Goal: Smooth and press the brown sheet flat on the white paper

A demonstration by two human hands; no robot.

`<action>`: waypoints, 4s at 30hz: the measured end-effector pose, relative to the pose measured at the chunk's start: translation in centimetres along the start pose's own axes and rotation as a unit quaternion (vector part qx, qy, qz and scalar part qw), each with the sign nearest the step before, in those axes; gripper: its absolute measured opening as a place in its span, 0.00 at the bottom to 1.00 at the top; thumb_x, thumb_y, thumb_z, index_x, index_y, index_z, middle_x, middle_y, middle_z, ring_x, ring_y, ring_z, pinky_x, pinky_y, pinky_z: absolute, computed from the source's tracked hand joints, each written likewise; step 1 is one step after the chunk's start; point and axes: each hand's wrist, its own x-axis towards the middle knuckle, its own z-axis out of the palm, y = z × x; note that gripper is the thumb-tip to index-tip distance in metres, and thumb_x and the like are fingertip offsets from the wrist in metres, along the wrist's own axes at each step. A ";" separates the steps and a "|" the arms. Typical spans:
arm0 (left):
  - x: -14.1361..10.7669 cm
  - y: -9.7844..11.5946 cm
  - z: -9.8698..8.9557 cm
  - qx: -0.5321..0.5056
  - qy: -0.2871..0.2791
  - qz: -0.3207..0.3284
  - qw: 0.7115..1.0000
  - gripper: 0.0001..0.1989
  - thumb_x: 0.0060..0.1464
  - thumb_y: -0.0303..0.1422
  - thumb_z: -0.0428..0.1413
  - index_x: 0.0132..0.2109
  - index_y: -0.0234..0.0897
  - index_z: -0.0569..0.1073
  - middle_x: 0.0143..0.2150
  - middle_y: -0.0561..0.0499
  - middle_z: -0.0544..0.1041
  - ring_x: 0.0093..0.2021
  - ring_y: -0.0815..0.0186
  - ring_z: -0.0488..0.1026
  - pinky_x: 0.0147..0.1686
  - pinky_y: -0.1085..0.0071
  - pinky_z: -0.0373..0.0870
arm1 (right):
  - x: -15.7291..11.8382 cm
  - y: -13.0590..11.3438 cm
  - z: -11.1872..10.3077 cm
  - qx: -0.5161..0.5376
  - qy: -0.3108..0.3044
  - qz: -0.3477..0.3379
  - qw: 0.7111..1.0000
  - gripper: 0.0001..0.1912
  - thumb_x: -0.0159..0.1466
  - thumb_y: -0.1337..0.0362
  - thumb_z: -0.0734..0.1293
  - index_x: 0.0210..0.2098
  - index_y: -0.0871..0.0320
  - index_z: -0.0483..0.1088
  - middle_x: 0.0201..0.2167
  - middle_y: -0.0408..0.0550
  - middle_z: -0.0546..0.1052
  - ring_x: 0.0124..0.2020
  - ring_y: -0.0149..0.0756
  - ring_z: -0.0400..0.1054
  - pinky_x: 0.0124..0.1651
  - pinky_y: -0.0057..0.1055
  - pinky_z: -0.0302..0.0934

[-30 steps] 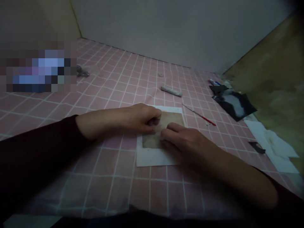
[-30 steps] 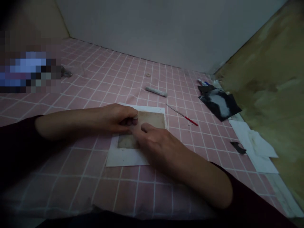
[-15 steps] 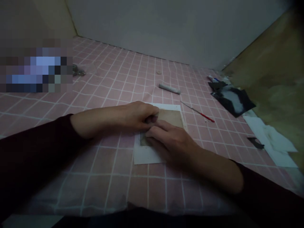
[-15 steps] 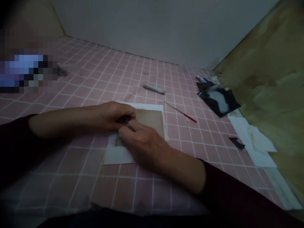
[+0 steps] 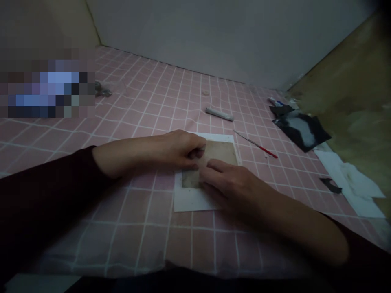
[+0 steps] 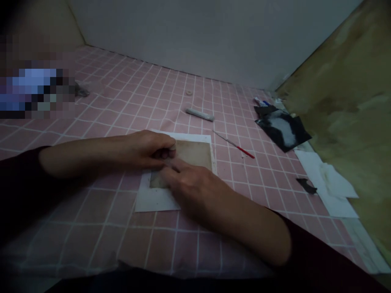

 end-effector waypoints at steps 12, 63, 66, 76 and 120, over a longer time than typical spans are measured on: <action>0.0 0.0 0.0 0.003 0.003 0.001 1.000 0.06 0.50 0.33 0.52 0.37 0.37 0.68 0.29 0.56 0.69 0.27 0.73 0.64 0.26 0.76 0.56 | -0.4 -0.4 -0.1 -0.014 -0.008 0.025 1.000 0.08 0.60 0.76 0.58 0.34 0.58 0.60 0.30 0.43 0.65 0.25 0.28 0.58 0.27 0.26 0.53; 0.1 -0.2 0.1 -0.007 -0.002 0.003 1.000 0.05 0.51 0.32 0.50 0.36 0.36 0.68 0.29 0.56 0.70 0.27 0.74 0.63 0.27 0.76 0.55 | 1.1 -0.7 1.5 0.014 0.084 -0.035 0.996 0.09 0.64 0.73 0.56 0.32 0.61 0.65 0.32 0.49 0.68 0.32 0.32 0.61 0.37 0.30 0.59; 0.2 -0.1 0.0 -0.003 -0.006 0.003 1.000 0.05 0.50 0.32 0.52 0.35 0.36 0.68 0.29 0.55 0.70 0.27 0.73 0.63 0.27 0.76 0.55 | 0.7 -0.6 1.0 -0.009 0.034 -0.022 0.999 0.08 0.63 0.74 0.56 0.32 0.60 0.64 0.33 0.48 0.68 0.29 0.31 0.60 0.32 0.28 0.57; 0.0 -0.5 0.3 -0.014 0.016 0.026 0.999 0.04 0.50 0.33 0.51 0.34 0.37 0.67 0.29 0.56 0.70 0.26 0.73 0.64 0.26 0.75 0.55 | 1.0 -0.9 1.1 0.003 0.018 -0.021 1.000 0.08 0.62 0.75 0.57 0.31 0.60 0.64 0.32 0.48 0.68 0.30 0.31 0.61 0.33 0.29 0.58; -0.2 -0.7 0.6 -0.050 0.018 0.048 0.997 0.03 0.48 0.26 0.51 0.34 0.36 0.66 0.30 0.56 0.69 0.28 0.74 0.63 0.27 0.76 0.57 | 1.9 -0.2 1.5 0.003 0.063 -0.066 0.996 0.09 0.63 0.74 0.55 0.29 0.59 0.62 0.29 0.47 0.67 0.29 0.32 0.62 0.32 0.30 0.59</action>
